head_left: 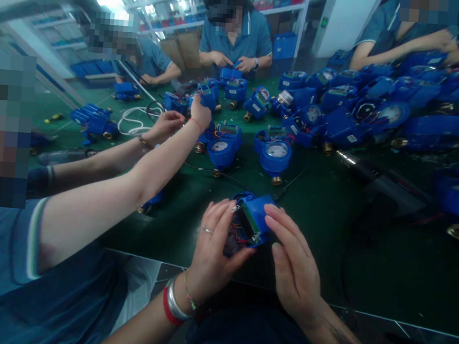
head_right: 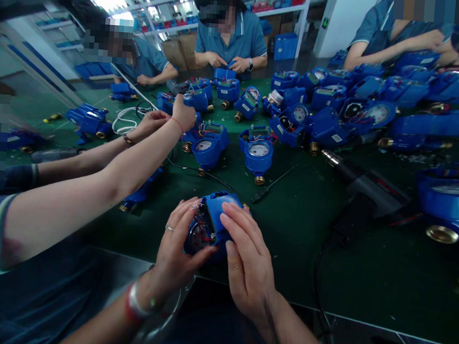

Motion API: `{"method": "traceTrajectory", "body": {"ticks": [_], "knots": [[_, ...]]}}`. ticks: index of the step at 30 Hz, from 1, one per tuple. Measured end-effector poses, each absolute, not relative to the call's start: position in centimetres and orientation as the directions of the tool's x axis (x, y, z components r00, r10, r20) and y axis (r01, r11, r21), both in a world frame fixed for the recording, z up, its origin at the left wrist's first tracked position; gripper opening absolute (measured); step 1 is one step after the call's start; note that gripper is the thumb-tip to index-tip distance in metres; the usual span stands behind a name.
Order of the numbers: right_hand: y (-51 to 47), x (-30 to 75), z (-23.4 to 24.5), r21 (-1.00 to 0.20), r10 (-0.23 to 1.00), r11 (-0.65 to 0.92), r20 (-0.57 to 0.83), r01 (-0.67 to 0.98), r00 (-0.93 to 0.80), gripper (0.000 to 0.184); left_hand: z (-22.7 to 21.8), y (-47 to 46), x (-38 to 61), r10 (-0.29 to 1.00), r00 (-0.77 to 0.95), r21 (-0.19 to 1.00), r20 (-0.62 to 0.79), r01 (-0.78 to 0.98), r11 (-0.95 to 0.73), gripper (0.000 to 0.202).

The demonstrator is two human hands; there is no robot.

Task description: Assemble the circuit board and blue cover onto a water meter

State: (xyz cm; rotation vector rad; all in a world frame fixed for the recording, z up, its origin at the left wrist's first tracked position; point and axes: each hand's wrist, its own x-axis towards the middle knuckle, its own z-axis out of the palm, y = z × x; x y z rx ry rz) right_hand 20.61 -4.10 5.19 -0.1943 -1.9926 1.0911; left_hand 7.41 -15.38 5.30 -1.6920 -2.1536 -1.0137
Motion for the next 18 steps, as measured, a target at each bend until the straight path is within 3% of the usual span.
{"method": "traceTrajectory", "body": {"ticks": [12,15,18], "knots": [[-4.6,20.8,6.0,-0.737,0.520,0.645,0.618,-0.204,-0.589,0.050,5.5,-15.6,6.9,0.786,-0.301,0.420,0.539,0.906,0.059,0.077],[-4.6,20.8,6.4,-0.737,0.530,0.645,0.620,-0.199,-0.579,0.050,5.6,-15.8,6.5,0.812,-0.375,0.565,0.446,0.822,0.070,0.071],[-4.2,20.1,6.7,-0.732,0.515,0.652,0.619,-0.198,-0.593,0.049,6.0,-15.6,5.7,0.816,-0.514,0.836,0.263,0.544,0.073,0.045]]}}
